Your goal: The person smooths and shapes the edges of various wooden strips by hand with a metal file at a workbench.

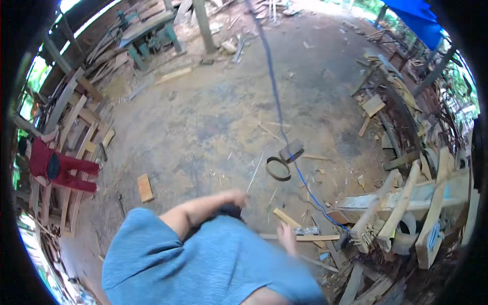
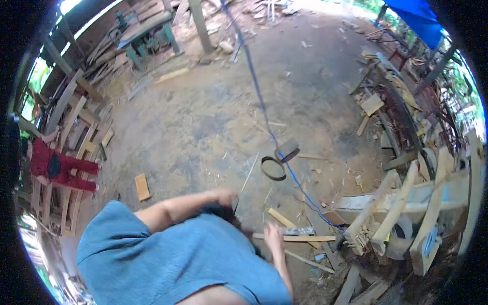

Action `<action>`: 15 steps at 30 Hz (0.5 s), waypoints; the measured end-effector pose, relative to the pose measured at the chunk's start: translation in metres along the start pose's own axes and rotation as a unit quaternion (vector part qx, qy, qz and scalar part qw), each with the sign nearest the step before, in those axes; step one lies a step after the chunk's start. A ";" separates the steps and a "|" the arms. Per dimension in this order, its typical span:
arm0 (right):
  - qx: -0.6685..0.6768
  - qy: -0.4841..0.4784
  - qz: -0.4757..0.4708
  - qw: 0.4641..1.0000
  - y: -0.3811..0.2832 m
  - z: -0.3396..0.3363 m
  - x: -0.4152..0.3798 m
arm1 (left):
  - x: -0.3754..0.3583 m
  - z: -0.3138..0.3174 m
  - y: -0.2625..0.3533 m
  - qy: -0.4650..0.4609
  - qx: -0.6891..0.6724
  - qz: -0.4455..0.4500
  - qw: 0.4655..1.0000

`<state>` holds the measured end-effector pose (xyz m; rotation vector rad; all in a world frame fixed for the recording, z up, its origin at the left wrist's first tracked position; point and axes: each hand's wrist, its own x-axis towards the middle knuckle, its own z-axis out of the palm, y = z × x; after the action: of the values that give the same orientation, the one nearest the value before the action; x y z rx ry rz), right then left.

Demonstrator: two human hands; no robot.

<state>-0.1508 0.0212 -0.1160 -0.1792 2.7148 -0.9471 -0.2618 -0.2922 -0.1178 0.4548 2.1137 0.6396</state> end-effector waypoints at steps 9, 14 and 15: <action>0.173 0.000 -0.187 0.967 -0.223 -0.073 0.364 | -0.008 -0.187 -0.149 0.132 -0.108 -0.057 0.984; 0.160 0.177 -0.090 0.967 -0.120 -0.212 0.486 | 0.003 -0.288 -0.153 0.201 -0.180 0.005 0.963; 0.190 0.198 -0.018 0.961 -0.126 -0.256 0.484 | 0.010 -0.311 -0.165 0.224 -0.194 0.025 0.955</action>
<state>-0.6836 -0.0216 0.0578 0.0421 2.8040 -1.6445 -0.5373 -0.5058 -0.0660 0.1472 2.3166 1.2546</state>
